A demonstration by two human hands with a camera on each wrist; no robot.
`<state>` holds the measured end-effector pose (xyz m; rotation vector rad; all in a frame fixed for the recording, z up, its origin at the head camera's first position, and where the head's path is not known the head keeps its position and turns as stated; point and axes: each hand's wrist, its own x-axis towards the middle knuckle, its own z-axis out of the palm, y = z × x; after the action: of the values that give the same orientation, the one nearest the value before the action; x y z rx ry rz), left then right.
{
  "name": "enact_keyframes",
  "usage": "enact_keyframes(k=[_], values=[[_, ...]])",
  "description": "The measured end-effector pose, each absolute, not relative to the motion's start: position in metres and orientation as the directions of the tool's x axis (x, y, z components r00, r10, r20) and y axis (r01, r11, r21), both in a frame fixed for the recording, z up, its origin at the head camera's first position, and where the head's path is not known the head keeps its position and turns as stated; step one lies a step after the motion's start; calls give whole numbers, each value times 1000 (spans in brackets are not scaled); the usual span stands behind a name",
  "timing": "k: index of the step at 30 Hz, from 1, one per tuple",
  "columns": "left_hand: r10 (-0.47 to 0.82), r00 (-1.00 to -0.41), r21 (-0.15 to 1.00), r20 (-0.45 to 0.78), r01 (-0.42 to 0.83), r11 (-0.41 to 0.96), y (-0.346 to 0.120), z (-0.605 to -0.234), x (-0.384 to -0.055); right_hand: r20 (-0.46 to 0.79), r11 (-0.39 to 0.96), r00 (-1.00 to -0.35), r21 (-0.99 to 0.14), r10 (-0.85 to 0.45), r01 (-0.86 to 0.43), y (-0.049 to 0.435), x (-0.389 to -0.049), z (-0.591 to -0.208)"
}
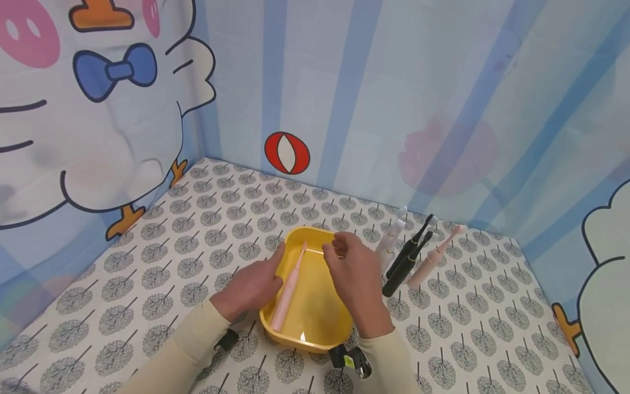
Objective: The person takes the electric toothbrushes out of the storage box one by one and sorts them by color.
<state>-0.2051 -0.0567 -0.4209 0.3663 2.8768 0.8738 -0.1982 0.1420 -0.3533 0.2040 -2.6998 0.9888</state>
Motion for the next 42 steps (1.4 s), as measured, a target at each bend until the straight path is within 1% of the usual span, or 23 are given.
enact_keyframes(k=[6,9,14,16,20,26,33,36,42], values=[[264,-964,566,-43,194,801,-57,-421,-206,169,813,-984,-564,-59,-145,136,-213,-351],[268,-963,563,-45,197,803,-57,-421,-206,73,838,-994,-535,-77,-104,133,-221,-351],[274,-961,547,-42,207,811,-58,-420,-206,-100,847,-988,-529,-117,-47,130,-231,-353],[273,-961,544,-41,208,813,-58,-420,-206,-146,845,-982,-534,-124,-27,128,-234,-353],[271,-962,541,-45,205,816,-58,-419,-206,-208,852,-970,-523,-124,4,124,-239,-356],[274,-961,539,-42,209,816,-58,-418,-205,-271,867,-955,-498,-123,30,118,-243,-362],[275,-961,527,-33,217,822,-58,-418,-205,-298,904,-937,-426,-183,-41,109,-244,-365],[268,-962,530,-49,203,823,-58,-418,-206,-313,901,-928,-432,-202,-50,105,-243,-367],[272,-961,512,-52,208,833,-58,-418,-207,-379,878,-902,-479,-208,-1,99,-243,-373]])
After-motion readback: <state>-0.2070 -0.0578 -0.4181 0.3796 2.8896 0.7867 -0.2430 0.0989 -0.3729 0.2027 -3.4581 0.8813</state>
